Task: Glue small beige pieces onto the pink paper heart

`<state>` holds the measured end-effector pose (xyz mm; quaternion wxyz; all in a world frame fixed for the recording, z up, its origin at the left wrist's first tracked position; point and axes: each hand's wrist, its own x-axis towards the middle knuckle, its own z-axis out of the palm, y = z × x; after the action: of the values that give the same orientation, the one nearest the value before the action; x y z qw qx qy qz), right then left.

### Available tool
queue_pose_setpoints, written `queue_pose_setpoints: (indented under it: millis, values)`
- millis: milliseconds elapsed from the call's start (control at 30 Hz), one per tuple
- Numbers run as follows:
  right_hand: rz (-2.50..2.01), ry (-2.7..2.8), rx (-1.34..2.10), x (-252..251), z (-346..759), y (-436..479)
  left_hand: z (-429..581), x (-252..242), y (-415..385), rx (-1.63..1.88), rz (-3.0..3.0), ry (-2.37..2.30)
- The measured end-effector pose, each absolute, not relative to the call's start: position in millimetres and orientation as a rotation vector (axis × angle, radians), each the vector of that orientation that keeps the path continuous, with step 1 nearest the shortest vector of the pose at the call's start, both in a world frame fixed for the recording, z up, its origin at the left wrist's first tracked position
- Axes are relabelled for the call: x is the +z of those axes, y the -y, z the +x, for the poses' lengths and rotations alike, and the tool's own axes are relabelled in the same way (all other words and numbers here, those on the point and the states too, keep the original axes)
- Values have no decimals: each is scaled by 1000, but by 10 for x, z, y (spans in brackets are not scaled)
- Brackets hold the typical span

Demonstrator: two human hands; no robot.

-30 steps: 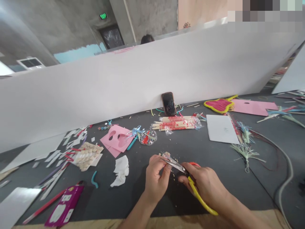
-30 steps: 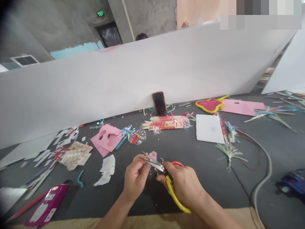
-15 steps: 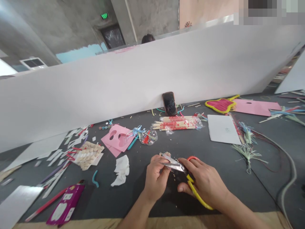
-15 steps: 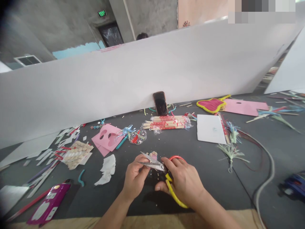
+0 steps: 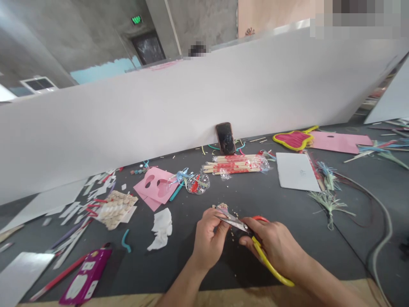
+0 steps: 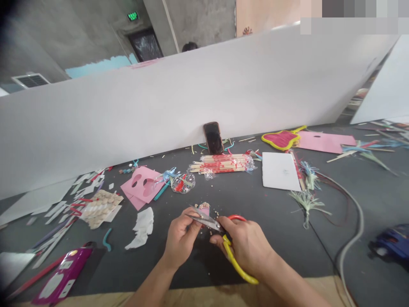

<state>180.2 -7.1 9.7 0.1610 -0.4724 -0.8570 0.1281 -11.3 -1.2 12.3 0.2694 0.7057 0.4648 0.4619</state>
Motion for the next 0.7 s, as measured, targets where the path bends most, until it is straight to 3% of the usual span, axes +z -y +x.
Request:
queue_pose_setpoints:
  millis: [700]
  values:
    - [-1359, 2405, 292, 152, 1772, 21, -132, 122, -13, 1340, 1995, -1257]
